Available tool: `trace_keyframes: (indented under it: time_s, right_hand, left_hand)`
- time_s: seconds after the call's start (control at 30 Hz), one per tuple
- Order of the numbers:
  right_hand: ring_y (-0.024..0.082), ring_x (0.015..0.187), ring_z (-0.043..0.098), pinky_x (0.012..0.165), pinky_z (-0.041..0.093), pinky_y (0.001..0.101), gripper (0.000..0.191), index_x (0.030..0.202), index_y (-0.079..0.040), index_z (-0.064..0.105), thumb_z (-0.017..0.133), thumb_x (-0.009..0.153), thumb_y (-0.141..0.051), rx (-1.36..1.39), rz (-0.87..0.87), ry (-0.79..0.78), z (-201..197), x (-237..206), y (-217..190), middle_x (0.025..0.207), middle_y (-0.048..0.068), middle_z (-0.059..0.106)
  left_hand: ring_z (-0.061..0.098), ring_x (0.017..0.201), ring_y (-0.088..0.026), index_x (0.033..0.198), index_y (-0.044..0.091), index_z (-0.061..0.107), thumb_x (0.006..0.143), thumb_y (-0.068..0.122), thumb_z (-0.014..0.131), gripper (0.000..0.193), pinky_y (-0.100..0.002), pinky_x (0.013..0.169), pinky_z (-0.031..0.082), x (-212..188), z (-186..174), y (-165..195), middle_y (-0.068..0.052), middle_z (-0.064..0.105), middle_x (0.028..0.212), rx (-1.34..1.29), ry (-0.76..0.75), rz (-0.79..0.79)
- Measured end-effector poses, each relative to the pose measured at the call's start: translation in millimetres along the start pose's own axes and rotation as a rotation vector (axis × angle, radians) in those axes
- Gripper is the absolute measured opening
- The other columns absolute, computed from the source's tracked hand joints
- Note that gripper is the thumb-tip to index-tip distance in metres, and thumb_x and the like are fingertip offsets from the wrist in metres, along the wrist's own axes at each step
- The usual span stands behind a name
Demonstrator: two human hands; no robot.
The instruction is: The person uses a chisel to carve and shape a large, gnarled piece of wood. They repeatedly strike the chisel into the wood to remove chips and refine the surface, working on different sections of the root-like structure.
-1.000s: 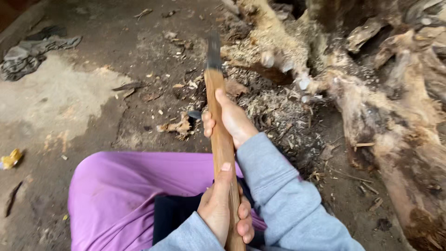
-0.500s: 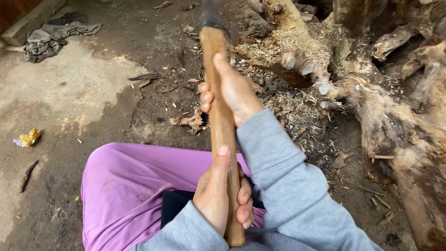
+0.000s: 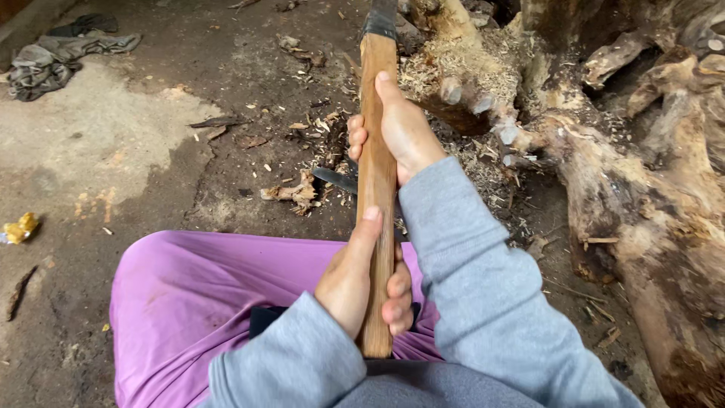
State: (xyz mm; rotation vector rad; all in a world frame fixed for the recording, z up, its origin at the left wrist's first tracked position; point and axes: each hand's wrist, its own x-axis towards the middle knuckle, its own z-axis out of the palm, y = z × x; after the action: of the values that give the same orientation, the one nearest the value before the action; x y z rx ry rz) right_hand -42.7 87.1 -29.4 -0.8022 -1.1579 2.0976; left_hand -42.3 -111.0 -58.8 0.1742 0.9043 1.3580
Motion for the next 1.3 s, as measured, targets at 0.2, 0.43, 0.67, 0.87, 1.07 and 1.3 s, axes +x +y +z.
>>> trace_keyframes:
  time_s: [0.2, 0.43, 0.67, 0.87, 1.07, 1.3]
  right_hand:
    - [0.014, 0.051, 0.053, 0.047, 0.055, 0.0338, 0.048, 0.12, -0.002, 0.045, 0.038, 0.103, -0.047, -0.166, 0.026, 0.023, -19, 25, -11, 0.073, 0.007, 0.056]
    - [0.01, 0.054, 0.049, 0.049, 0.05, 0.0288, 0.05, 0.118, -0.002, 0.04, 0.047, 0.111, -0.051, 0.514, 0.089, -0.384, -39, 19, -9, 0.076, 0.002, 0.05]
    - [0.015, 0.047, 0.055, 0.044, 0.057, 0.0339, 0.044, 0.118, -0.005, 0.043, 0.044, 0.1, -0.044, -0.254, -0.006, 0.012, -28, 15, -25, 0.069, 0.006, 0.056]
    - [0.008, 0.052, 0.05, 0.046, 0.051, 0.0275, 0.049, 0.113, -0.001, 0.044, 0.05, 0.109, -0.05, 0.441, 0.051, -0.457, -52, 26, 5, 0.072, 0.0, 0.051]
    - [0.007, 0.051, 0.049, 0.045, 0.049, 0.0274, 0.047, 0.109, -0.005, 0.047, 0.047, 0.108, -0.052, 0.376, 0.017, -0.301, -45, 30, 20, 0.07, 0.0, 0.051]
    - [0.017, 0.055, 0.057, 0.05, 0.057, 0.0368, 0.043, 0.117, -0.005, 0.045, 0.039, 0.105, -0.046, -0.028, -0.062, 0.107, -16, 22, -12, 0.073, 0.007, 0.057]
  left_hand:
    - [0.041, 0.038, -0.013, 0.096, 0.008, 0.045, 0.101, 0.07, 0.043, 0.062, -0.031, 0.036, 0.038, 18, 16, 1, -0.002, 0.043, 0.058, -0.329, -0.364, -0.03]
    - [0.044, 0.036, -0.017, 0.088, 0.003, 0.049, 0.094, 0.059, 0.052, 0.056, -0.036, 0.033, 0.039, 13, 53, -1, -0.006, 0.05, 0.058, 0.296, 0.206, 0.216]
    - [0.04, 0.036, -0.014, 0.094, 0.007, 0.047, 0.101, 0.065, 0.036, 0.06, -0.032, 0.034, 0.038, 5, 50, -9, -0.004, 0.044, 0.057, -0.158, -0.083, 0.101]
    - [0.046, 0.034, -0.018, 0.088, 0.003, 0.048, 0.099, 0.055, 0.045, 0.054, -0.036, 0.031, 0.039, 30, 35, -31, -0.008, 0.048, 0.054, 0.248, 0.178, 0.188]
    - [0.046, 0.034, -0.018, 0.091, 0.005, 0.049, 0.098, 0.053, 0.051, 0.048, -0.036, 0.03, 0.038, 17, 37, 6, -0.008, 0.05, 0.054, 0.388, 0.274, 0.088]
    - [0.035, 0.037, -0.014, 0.098, 0.009, 0.044, 0.099, 0.066, 0.042, 0.057, -0.031, 0.035, 0.033, 5, 19, 48, -0.003, 0.04, 0.057, -0.087, -0.155, -0.132]
